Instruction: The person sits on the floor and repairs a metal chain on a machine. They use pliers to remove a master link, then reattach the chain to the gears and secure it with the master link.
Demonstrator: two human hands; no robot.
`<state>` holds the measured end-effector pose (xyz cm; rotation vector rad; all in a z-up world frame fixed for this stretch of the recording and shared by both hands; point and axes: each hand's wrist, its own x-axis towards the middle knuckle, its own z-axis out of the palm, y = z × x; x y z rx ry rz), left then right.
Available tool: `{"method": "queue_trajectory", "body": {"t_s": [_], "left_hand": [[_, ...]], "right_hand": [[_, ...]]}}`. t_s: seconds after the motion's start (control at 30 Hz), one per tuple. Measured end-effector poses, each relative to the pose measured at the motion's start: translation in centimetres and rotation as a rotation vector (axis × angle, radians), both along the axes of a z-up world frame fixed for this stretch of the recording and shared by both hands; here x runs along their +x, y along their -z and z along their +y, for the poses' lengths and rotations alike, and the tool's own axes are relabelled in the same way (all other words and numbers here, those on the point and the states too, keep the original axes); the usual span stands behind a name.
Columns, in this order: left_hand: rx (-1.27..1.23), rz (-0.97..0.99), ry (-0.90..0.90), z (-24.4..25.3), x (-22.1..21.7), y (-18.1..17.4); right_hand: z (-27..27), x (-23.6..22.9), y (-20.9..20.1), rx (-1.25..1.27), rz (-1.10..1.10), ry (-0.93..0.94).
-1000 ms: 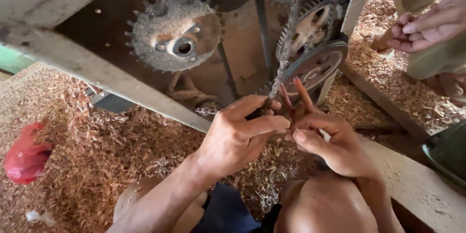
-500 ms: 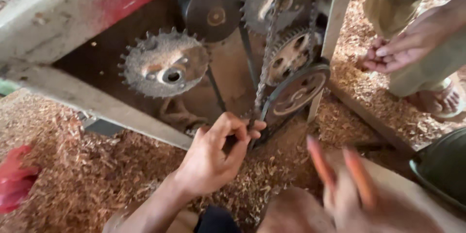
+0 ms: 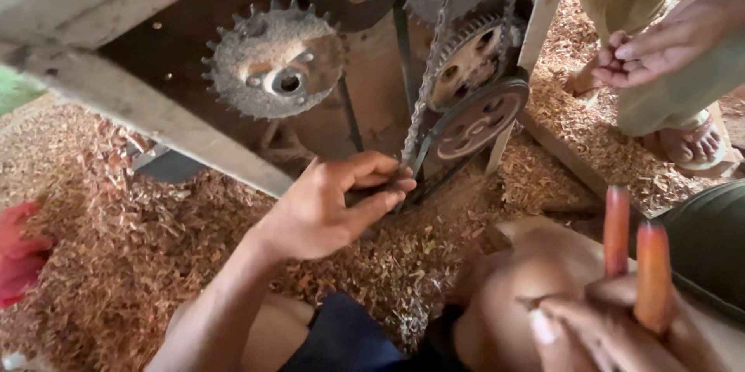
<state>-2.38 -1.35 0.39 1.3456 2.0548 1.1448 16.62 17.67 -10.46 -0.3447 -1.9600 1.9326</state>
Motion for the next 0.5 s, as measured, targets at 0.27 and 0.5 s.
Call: {"method": "queue_trajectory", "body": {"t_s": [0.27,0.5], "left_hand": [[-0.025,-0.404,0.034,-0.9,-1.1,0.2],[-0.020,-0.182,-0.101,-1.6,0.0,1.1]], "right_hand": [[-9.3,-3.0,-0.5,-0.583,0.003,0.294],[-12.5,-9.0,1.9,-0.721,0.370,0.424]]}}
